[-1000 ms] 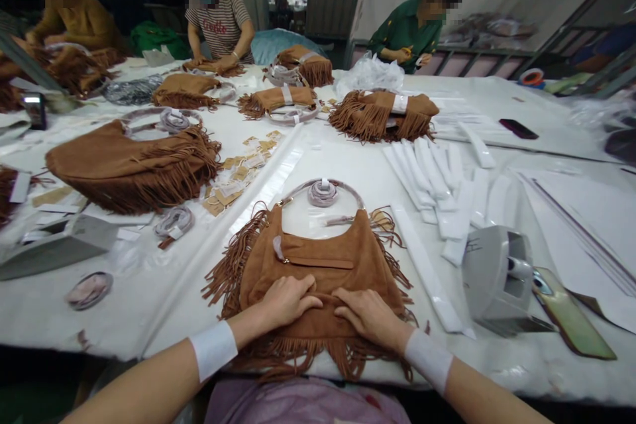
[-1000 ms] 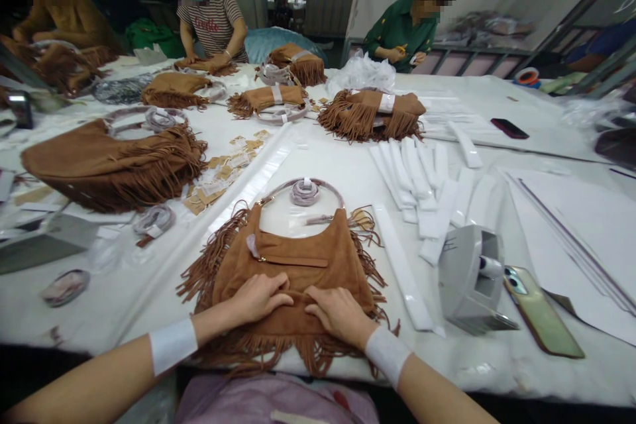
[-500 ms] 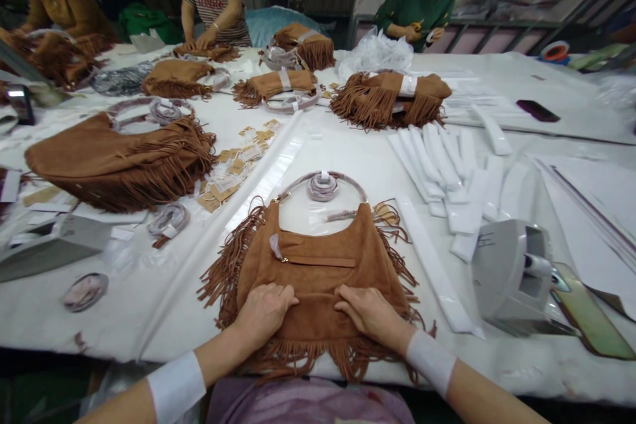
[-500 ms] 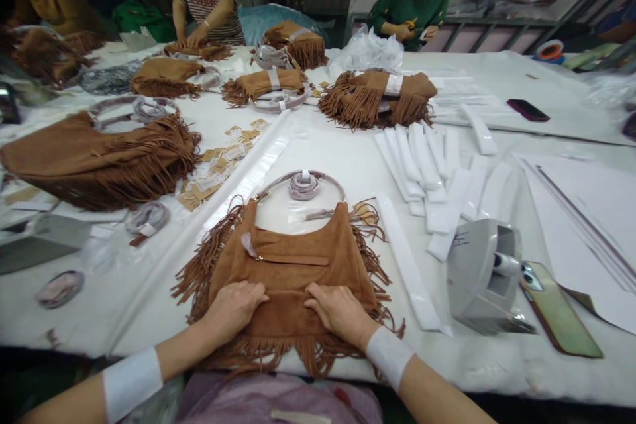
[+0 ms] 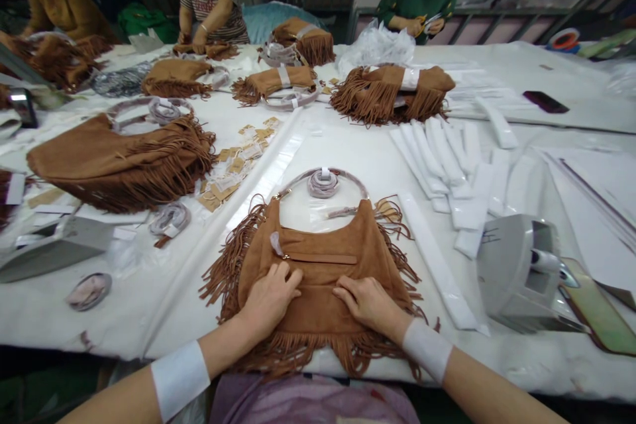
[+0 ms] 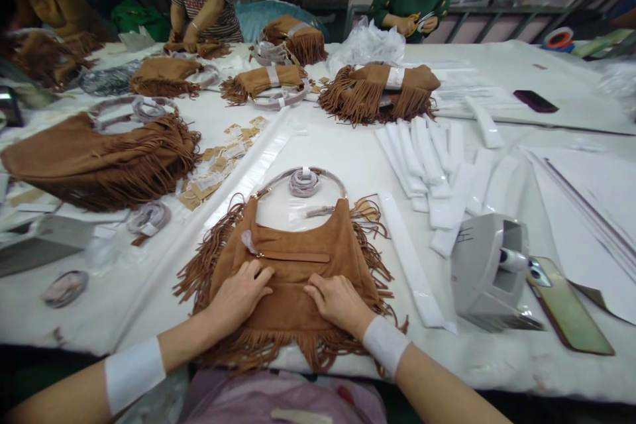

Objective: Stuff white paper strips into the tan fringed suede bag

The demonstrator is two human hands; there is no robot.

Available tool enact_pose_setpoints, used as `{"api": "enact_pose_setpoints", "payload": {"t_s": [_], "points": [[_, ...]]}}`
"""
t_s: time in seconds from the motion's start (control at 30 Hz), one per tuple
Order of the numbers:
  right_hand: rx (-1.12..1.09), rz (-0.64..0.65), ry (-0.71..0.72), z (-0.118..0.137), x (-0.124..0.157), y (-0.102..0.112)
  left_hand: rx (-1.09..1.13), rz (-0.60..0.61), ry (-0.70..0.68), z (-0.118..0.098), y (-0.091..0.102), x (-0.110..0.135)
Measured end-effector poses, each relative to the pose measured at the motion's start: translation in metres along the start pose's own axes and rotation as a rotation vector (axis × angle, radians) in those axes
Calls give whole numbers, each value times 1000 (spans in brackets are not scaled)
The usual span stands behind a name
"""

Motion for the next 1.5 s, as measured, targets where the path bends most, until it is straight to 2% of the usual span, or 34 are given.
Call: {"api": "enact_pose_setpoints", "payload": {"t_s": [0.07, 0.13, 0.2, 0.37, 0.53, 0.7, 0.9, 1.0, 1.07, 1.1, 1.17, 1.2, 1.23, 1.3, 1.37, 1.4, 1.5], "points": [[3, -12, -2, 1, 0, 0, -23, -44, -216, -18, 3, 1], [11, -17, -3, 2, 0, 0, -6, -38, -442, -32, -1, 4], [10, -22, -3, 2, 1, 0, 3, -21, -524, -32, -10, 6], [-54, -107, 14, -2, 6, 5, -25, -18, -508, -14, -31, 7], [228, -293, 29, -8, 13, 14, -28, -32, -516, -12, -34, 8], [368, -283, 54, -8, 8, 5, -7, 17, -506, -14, -33, 5], [335, -280, 45, -3, 6, 1, -6, 20, -486, -14, -33, 3], [169, -342, 44, -5, 11, 12, -9, -25, -490, -16, -31, 5], [14, -447, -2, -20, 18, 29, -6, -52, -496, -17, -29, 6], [-27, -528, -76, -34, 23, 41, -6, -60, -499, -18, -28, 7], [28, -685, -319, -70, 39, 64, -7, -72, -498, -19, -26, 8], [126, -723, -467, -89, 48, 74, -8, -77, -497, -19, -25, 8], [235, -675, -580, -107, 53, 78, -9, -82, -495, -19, -25, 8], [369, -439, -744, -139, 59, 74, -8, -87, -499, -19, -25, 8], [391, -239, -794, -161, 63, 62, -5, -88, -504, -19, -26, 7], [375, -200, -799, -169, 64, 57, -4, -91, -505, -18, -27, 7], [252, -234, -815, -187, 64, 49, 2, -100, -503, -16, -28, 6]]}}
Point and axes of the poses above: each hand's wrist, its own x-axis away from the middle knuckle, its own y-axis out of the back of the hand, z = x × y, the point moved 6 cm from there along -x, towards the middle knuckle, and after that the axes turned 9 degrees about x, right-handed, at the moved point
